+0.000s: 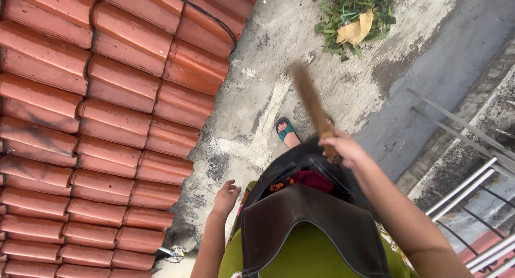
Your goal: Sweeping leaves and debris on a rooftop balcony using a stick broom.
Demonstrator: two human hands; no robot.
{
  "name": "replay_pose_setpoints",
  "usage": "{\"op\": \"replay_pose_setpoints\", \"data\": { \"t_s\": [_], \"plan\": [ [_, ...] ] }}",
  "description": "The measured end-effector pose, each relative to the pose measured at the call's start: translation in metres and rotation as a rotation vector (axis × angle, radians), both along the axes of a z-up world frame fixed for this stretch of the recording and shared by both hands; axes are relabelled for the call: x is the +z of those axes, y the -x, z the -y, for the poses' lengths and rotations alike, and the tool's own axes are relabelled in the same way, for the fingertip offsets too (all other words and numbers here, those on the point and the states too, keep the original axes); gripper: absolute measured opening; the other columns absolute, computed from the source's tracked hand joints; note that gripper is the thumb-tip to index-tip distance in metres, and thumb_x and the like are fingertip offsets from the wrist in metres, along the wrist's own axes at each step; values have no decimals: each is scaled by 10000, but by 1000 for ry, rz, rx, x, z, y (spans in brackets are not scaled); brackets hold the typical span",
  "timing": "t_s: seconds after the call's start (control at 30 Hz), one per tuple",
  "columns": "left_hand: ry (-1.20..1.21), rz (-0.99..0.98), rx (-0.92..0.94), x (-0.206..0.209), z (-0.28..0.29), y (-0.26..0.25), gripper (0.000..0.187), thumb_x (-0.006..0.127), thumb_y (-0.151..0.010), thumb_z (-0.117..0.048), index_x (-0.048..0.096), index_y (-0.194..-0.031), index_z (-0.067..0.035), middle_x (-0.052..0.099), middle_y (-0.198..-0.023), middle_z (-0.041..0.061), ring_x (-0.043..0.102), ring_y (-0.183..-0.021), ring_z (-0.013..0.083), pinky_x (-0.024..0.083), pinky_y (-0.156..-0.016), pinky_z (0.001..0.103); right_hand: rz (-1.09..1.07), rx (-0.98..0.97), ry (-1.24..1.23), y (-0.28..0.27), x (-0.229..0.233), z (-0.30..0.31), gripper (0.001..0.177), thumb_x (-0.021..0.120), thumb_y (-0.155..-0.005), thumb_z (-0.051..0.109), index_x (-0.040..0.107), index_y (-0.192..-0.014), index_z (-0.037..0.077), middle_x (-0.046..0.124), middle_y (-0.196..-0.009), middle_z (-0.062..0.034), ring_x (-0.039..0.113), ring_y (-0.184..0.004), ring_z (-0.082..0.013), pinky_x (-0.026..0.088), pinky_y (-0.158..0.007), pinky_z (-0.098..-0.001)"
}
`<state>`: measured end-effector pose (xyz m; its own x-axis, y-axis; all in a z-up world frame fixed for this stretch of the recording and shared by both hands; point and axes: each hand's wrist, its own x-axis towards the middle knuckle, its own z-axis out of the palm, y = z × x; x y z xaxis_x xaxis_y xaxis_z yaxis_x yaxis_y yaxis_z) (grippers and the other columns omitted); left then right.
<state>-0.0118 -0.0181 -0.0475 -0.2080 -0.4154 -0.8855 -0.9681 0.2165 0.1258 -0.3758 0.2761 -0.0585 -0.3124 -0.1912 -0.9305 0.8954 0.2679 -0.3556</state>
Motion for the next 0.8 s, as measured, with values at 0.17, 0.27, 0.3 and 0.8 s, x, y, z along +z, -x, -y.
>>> {"op": "replay_pose_setpoints", "data": {
  "t_s": [0.17, 0.27, 0.3, 0.8],
  "plan": [
    [18, 43, 8, -5, -6, 1, 600, 671, -913, -470, 587, -1429, -176, 745, -1265, 115, 698, -1192, 304, 562, -1029, 448, 260, 279, 45, 13, -34, 22, 727, 812, -768, 99, 560, -1449, 62, 699, -1026, -248, 701, -685, -338, 581, -509, -482],
    [49, 22, 63, 21, -11, 12, 604, 656, -930, -462, 582, -1438, -144, 733, -1278, 148, 681, -1210, 344, 549, -1038, 477, 339, 492, 17, 51, -69, 22, 731, 837, -787, 100, 536, -1453, 126, 730, -972, -261, 698, -583, -305, 576, -424, -426],
    [48, 24, 91, 30, -13, 20, 607, 656, -931, -469, 577, -1441, -149, 731, -1284, 144, 677, -1218, 341, 549, -1041, 474, 205, 561, -98, 68, -86, 19, 649, 812, -804, 70, 580, -1410, 90, 730, -961, -293, 703, -575, -367, 567, -409, -499],
    [-36, 46, 347, 75, -65, 165, 549, 597, -940, -407, 541, -1445, -198, 681, -1375, 73, 669, -1230, 264, 531, -1015, 415, 151, 818, -7, 164, 29, 84, 812, 700, -858, -4, 358, -1584, 123, 486, -1543, -138, 654, -691, -178, 554, -519, -255]
  ]
}}
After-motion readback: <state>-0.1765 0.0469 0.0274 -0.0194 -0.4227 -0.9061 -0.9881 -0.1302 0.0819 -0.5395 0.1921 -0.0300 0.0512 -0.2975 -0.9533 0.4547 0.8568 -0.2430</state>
